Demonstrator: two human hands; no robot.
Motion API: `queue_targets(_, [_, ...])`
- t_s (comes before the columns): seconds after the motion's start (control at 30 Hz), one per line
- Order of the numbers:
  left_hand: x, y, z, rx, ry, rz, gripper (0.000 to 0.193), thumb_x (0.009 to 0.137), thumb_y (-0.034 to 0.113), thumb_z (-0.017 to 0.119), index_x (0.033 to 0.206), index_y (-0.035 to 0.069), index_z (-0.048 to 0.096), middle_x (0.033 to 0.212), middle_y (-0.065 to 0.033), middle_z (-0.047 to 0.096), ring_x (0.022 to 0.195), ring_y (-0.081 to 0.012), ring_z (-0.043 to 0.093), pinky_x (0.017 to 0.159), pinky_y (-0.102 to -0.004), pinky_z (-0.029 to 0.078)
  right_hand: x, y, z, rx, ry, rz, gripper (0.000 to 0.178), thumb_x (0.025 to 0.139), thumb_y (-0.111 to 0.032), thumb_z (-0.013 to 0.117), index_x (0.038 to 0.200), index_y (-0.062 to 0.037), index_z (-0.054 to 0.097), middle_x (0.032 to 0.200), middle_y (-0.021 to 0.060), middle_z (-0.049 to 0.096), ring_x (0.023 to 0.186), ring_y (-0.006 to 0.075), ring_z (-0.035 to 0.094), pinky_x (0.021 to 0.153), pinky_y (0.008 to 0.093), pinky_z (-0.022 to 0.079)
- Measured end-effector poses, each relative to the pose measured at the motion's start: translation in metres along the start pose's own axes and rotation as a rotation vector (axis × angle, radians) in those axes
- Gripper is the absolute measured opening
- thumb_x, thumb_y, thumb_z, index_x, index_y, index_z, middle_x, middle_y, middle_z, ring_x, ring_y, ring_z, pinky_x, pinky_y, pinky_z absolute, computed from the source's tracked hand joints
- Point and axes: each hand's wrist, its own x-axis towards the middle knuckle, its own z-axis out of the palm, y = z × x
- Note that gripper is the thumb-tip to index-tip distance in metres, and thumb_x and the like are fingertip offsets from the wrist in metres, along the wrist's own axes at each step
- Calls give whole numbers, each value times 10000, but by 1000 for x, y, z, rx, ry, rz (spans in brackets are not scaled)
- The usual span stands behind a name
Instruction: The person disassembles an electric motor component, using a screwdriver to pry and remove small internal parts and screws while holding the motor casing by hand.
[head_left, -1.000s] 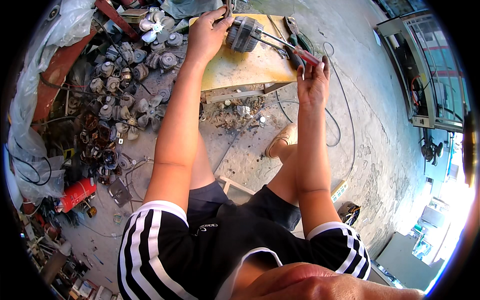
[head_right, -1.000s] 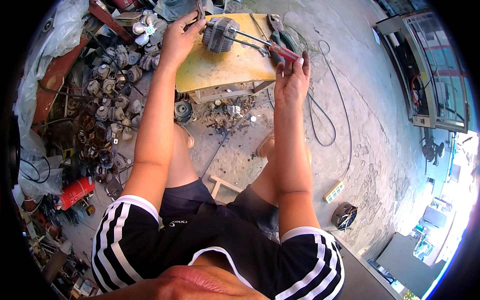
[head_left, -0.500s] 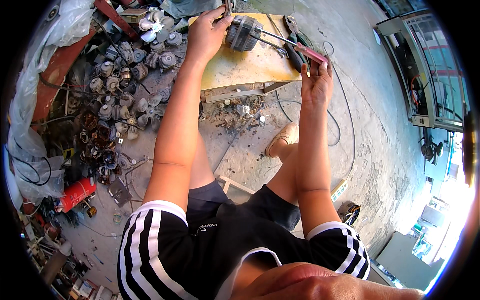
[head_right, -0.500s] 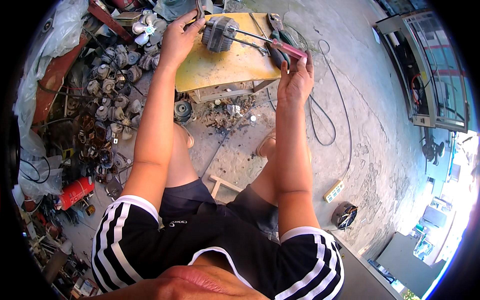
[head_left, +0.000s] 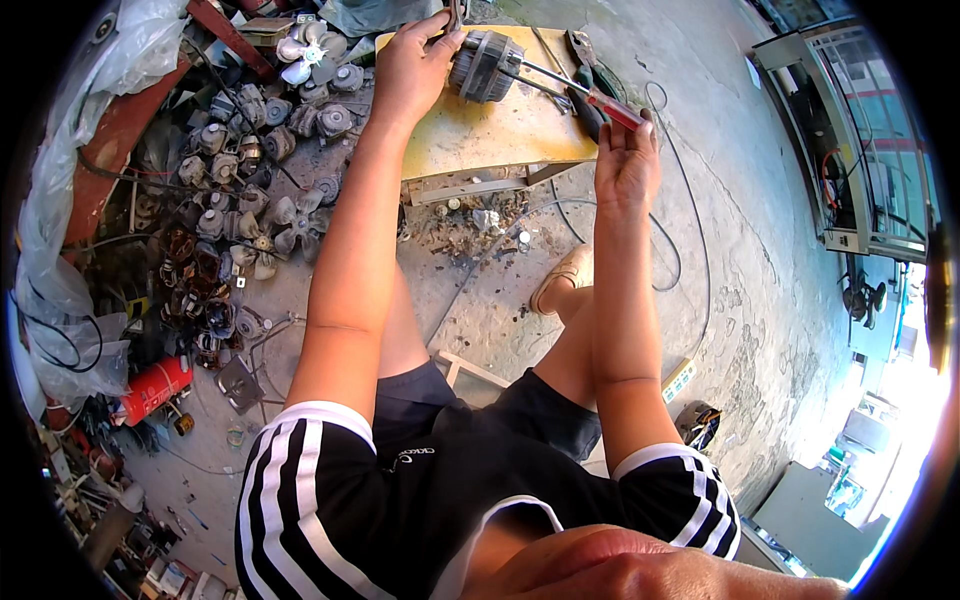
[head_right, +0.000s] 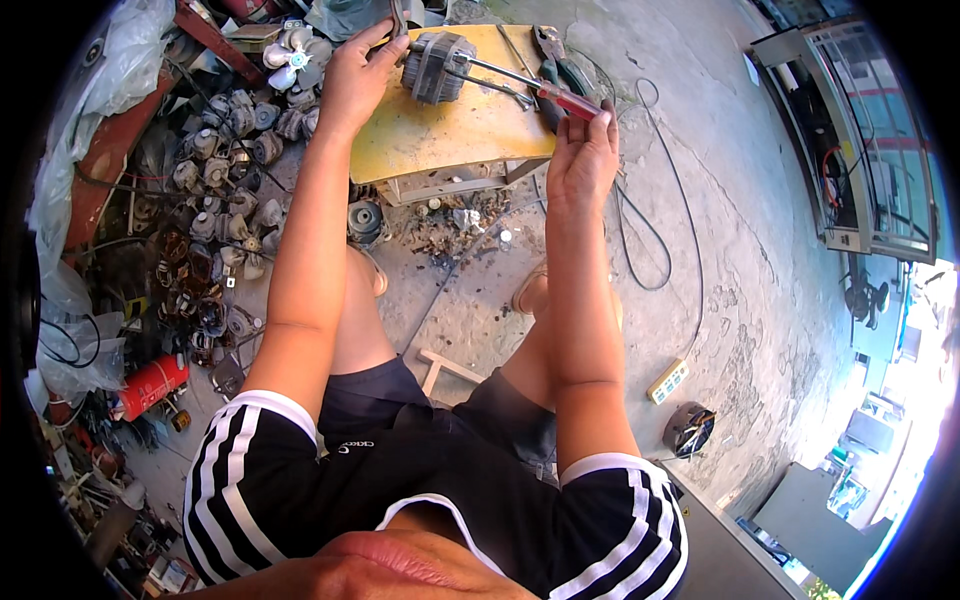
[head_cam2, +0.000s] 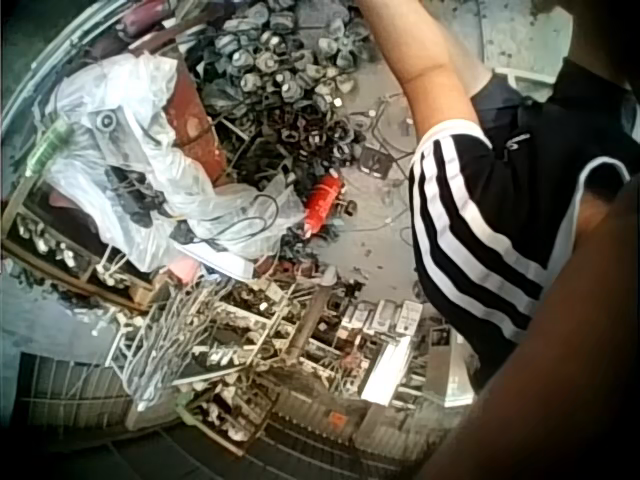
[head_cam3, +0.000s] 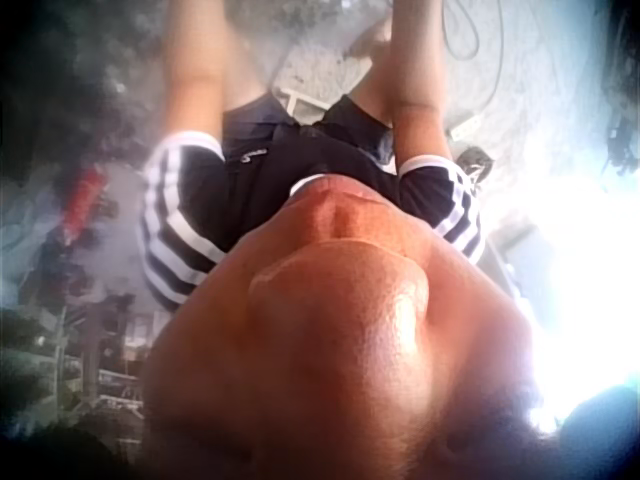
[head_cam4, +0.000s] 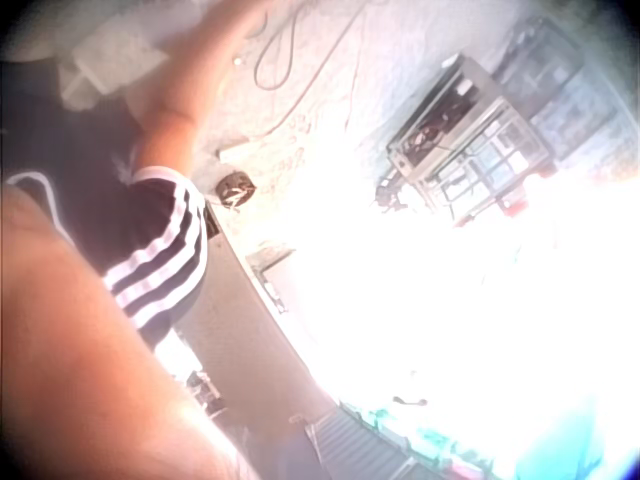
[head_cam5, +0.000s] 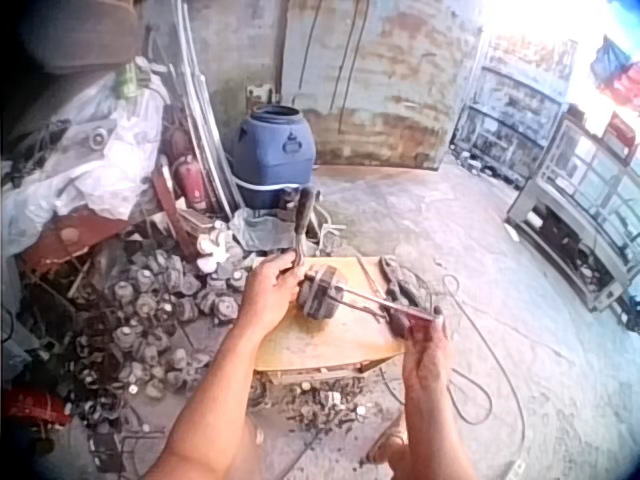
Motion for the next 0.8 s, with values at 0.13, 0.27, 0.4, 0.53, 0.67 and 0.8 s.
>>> queue_targets(0.13, [0,3,-4,2,-2,-3,316,900,266,641,1200,170,654,1074,-63,695,937,-139,644,818,-288,481,-13,-5,9,46,89,99,347,964,-283,559,1277,-157,480,1046,24,589,915,131,580,868,388,426])
queue_targets(0.27, [0,6,-3,-3,-7,-11,314,899,262,641,1198,166,655,1092,-69,690,972,-152,643,836,-293,478,0,0,-2,24,43,-11,344,967,-307,548,1272,-162,480,1036,21,585,898,151,571,864,388,428])
queue_targets(0.4, [1,-1,1,31,6,26,311,899,256,641,1196,162,656,1100,-68,687,974,-154,643,837,-294,479,10,2,-10,-14,-15,-46,308,987,-280,509,1281,-194,474,1045,-3,584,882,144,566,847,373,431])
queue_targets(0.53, [-2,9,-6,-21,-26,7,310,899,253,641,1196,164,656,1099,-67,686,969,-156,644,835,-296,479,-23,-9,25,-66,125,59,292,1008,-198,450,1299,-180,457,1113,16,588,933,150,582,855,369,436])
queue_targets(0.67, [-1,10,-5,-32,-31,0,313,898,254,641,1198,166,655,1094,-66,687,968,-157,643,834,-296,479,-10,-3,9,-71,46,17,301,1006,-228,457,1306,-199,450,1109,5,578,925,138,575,850,381,435])
queue_targets(0.8, [0,8,-2,-5,-14,3,314,896,253,642,1197,164,655,1093,-71,686,970,-162,643,839,-298,477,9,3,-11,-40,-4,-6,280,991,-276,492,1267,-232,485,1095,5,580,928,135,577,872,425,417])
